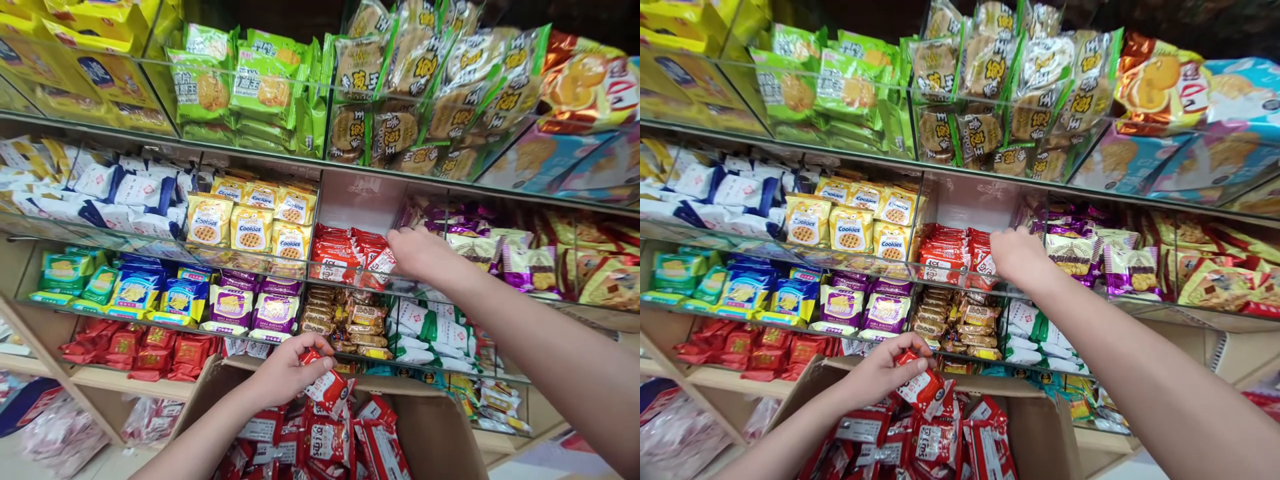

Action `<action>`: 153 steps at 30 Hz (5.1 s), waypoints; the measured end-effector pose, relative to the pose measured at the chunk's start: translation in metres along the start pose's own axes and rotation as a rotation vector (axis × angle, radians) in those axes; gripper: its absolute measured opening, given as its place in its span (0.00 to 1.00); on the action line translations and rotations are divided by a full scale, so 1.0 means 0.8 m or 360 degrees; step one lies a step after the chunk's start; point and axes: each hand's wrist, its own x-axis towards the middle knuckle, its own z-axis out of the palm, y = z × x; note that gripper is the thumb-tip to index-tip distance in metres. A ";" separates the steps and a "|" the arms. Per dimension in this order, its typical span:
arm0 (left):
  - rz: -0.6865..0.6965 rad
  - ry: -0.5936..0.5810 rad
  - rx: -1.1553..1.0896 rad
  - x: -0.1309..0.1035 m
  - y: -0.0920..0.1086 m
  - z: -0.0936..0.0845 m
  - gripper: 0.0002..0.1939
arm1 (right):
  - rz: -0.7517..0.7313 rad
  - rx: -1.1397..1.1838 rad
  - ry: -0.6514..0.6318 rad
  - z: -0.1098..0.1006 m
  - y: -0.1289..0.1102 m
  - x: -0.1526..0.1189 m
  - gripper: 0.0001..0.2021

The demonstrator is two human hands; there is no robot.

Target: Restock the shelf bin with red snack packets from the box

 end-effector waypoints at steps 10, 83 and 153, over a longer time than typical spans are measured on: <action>0.0053 0.0015 0.0015 0.000 -0.002 0.000 0.09 | -0.0028 -0.0016 -0.0031 0.007 -0.007 0.019 0.18; -0.0227 -0.0103 -0.0733 0.006 -0.015 -0.007 0.14 | -0.0312 -0.0033 -0.0143 0.000 0.009 0.009 0.05; 0.0243 -0.0073 0.0250 -0.008 -0.005 0.022 0.16 | 0.0255 0.3269 0.0226 0.158 -0.141 -0.173 0.15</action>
